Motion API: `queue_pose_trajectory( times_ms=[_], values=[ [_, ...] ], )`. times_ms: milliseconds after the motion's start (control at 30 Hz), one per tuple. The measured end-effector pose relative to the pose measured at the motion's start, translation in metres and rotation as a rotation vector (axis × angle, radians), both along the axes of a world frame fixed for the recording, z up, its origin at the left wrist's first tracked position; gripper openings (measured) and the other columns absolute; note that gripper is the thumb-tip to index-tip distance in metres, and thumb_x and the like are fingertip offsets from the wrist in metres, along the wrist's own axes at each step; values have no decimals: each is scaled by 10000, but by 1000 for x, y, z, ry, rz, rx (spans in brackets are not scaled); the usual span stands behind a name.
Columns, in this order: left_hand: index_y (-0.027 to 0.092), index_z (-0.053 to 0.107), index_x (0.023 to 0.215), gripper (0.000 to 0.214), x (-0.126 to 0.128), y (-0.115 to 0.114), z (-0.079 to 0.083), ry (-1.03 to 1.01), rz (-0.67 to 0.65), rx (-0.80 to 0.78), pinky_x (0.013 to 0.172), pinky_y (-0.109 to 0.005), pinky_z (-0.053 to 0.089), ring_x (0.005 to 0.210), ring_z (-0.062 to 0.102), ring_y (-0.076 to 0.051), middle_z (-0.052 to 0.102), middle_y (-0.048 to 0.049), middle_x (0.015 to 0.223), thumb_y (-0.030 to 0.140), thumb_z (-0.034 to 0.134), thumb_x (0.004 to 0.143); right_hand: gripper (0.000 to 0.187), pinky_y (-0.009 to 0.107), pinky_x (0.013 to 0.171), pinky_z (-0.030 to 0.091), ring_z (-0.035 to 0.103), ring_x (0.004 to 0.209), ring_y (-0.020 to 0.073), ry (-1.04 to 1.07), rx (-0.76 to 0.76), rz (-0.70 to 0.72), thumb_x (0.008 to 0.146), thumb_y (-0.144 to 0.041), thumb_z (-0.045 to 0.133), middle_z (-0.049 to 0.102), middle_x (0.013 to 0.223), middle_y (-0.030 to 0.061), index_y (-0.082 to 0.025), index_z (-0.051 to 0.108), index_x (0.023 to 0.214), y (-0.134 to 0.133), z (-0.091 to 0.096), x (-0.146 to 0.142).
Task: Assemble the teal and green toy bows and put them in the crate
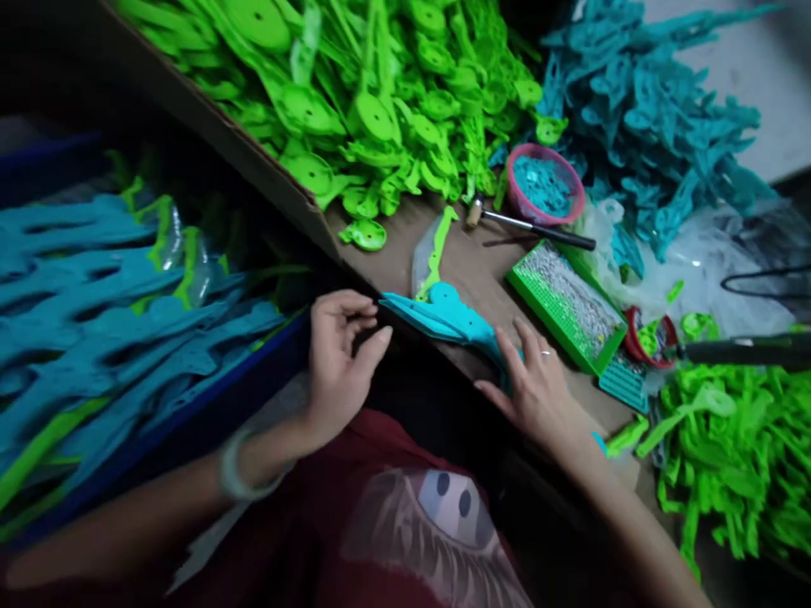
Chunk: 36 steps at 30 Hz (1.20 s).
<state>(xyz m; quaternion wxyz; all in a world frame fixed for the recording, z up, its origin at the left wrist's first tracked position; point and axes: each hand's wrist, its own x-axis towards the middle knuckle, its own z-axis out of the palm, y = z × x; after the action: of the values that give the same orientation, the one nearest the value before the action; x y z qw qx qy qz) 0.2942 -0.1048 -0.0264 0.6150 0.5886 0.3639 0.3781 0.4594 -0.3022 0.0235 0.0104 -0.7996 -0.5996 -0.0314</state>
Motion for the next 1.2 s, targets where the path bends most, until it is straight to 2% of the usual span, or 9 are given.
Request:
queue_pose_trajectory(
  times_ms=[67, 133, 167, 267, 433, 633, 800, 967, 1200],
  values=[
    [248, 583, 976, 341, -5, -6, -2, -37, 27, -406, 858, -373, 553, 1021, 620, -216, 601, -21, 1052, 408, 767, 737, 708, 564, 892, 534, 554, 1157, 392, 14, -39, 41, 944, -537, 545, 520, 1362, 261, -106, 375, 1480, 6, -17, 2],
    [229, 610, 968, 366, -2, -7, -2, -69, -142, -678, 804, -363, 570, 1013, 633, -226, 631, -29, 1035, 500, 752, 767, 731, 552, 879, 543, 579, 1101, 375, -2, -35, 78, 958, -527, 518, 551, 1314, 257, -89, 323, 1509, 2, -28, 1],
    [220, 627, 961, 390, 2, -6, -2, -85, -222, -740, 802, -371, 575, 1029, 638, -238, 652, -38, 1041, 540, 747, 773, 747, 554, 871, 544, 585, 1087, 377, -28, -29, 88, 959, -529, 512, 550, 1316, 262, -86, 299, 1522, -1, -32, -1],
    [200, 661, 926, 414, 12, -3, -3, -89, -309, -753, 811, -373, 581, 1031, 658, -253, 705, -53, 1006, 573, 754, 773, 798, 574, 843, 543, 593, 1078, 402, -101, -36, 120, 951, -536, 511, 532, 1347, 293, -75, 246, 1546, -8, -37, -6],
    [189, 645, 849, 382, 12, -7, -3, -50, -234, -808, 801, -357, 591, 965, 694, -243, 725, -40, 895, 524, 799, 748, 800, 556, 852, 545, 583, 1138, 415, -79, -38, 176, 944, -484, 540, 534, 1361, 310, -54, 243, 1549, -8, -36, -8],
    [228, 621, 1038, 438, 10, -16, 4, -4, -262, -851, 828, -366, 595, 1078, 668, -249, 710, -36, 1093, 450, 839, 730, 791, 561, 866, 532, 564, 1167, 417, -65, -36, 195, 942, -464, 550, 521, 1379, 312, -73, 238, 1555, -9, -35, -4],
    [222, 627, 941, 365, 8, -20, -3, 81, -202, -744, 664, -248, 543, 911, 674, -197, 691, -6, 920, 420, 834, 714, 784, 527, 849, 543, 570, 1125, 380, 69, -2, 201, 939, -430, 556, 547, 1345, 280, -74, 230, 1556, -10, -31, 2],
    [258, 651, 1013, 350, -1, -22, -15, -81, -196, -763, 786, -294, 578, 982, 659, -204, 686, 1, 982, 300, 796, 697, 729, 527, 881, 541, 569, 1094, 333, 267, 3, 120, 952, -413, 554, 578, 1297, 205, -145, 243, 1554, -7, -24, 8],
    [202, 581, 813, 372, 15, -23, -16, -69, -113, -781, 654, -289, 569, 754, 664, -173, 661, 19, 791, 425, 834, 656, 707, 563, 897, 533, 540, 1123, 348, 288, 45, 142, 940, -340, 575, 560, 1278, 198, -179, 256, 1550, -9, -26, 10]
  ],
)
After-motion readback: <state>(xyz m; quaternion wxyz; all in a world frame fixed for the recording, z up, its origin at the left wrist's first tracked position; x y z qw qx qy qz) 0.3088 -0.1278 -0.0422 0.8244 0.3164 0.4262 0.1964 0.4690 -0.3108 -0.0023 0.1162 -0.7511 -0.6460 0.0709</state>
